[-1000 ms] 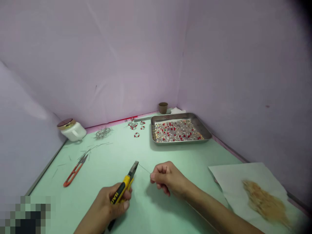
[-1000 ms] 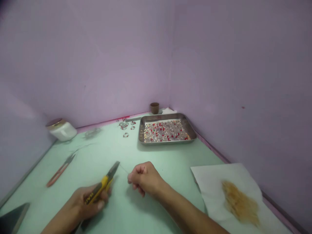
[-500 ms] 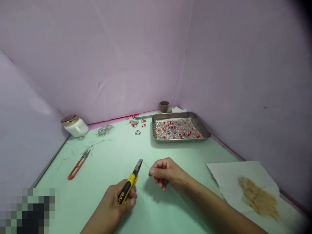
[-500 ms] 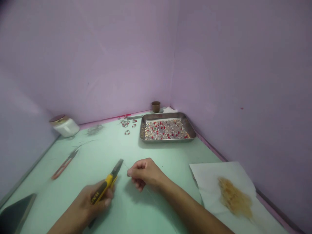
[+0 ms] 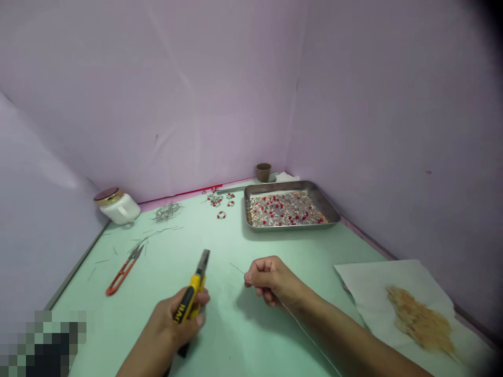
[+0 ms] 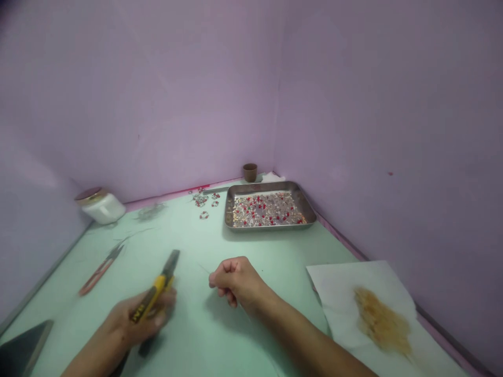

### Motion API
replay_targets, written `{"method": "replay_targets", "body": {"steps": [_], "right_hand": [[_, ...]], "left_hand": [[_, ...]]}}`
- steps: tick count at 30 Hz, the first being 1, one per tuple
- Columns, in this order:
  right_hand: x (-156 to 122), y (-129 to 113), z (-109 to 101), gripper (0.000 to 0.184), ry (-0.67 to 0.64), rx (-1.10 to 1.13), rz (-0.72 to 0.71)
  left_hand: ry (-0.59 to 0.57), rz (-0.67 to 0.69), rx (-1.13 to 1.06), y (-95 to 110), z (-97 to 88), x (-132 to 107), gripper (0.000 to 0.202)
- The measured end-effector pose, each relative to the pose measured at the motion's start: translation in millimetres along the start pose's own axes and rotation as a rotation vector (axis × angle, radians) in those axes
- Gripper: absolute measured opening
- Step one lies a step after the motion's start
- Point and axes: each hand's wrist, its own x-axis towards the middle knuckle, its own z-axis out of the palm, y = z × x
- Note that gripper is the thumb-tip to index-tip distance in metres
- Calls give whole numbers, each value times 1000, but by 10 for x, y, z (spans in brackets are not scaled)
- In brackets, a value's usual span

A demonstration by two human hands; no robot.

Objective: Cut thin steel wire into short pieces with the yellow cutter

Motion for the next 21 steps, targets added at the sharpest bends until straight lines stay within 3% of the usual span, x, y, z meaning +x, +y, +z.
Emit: {"method": "replay_targets", "body": {"steps": [3,10,14,18,21], "right_hand": [[14,18,14,15,28,-29,-36],[11,38,41,16,72,-162,-106],[1,31,48,15,93,-229,-102],[22,63,39,14,118,-275,-127],[84,117,-3,17,174,-283,-131]], "left_hand": [[-138,46,102,48,125,-78,23],[-172,120,113,82,220,-111,25],[-158,97,188,96,276,-107,6],[-155,20,249,97,241,-95,7],[6,43,389,23,111,-7,4]]}}
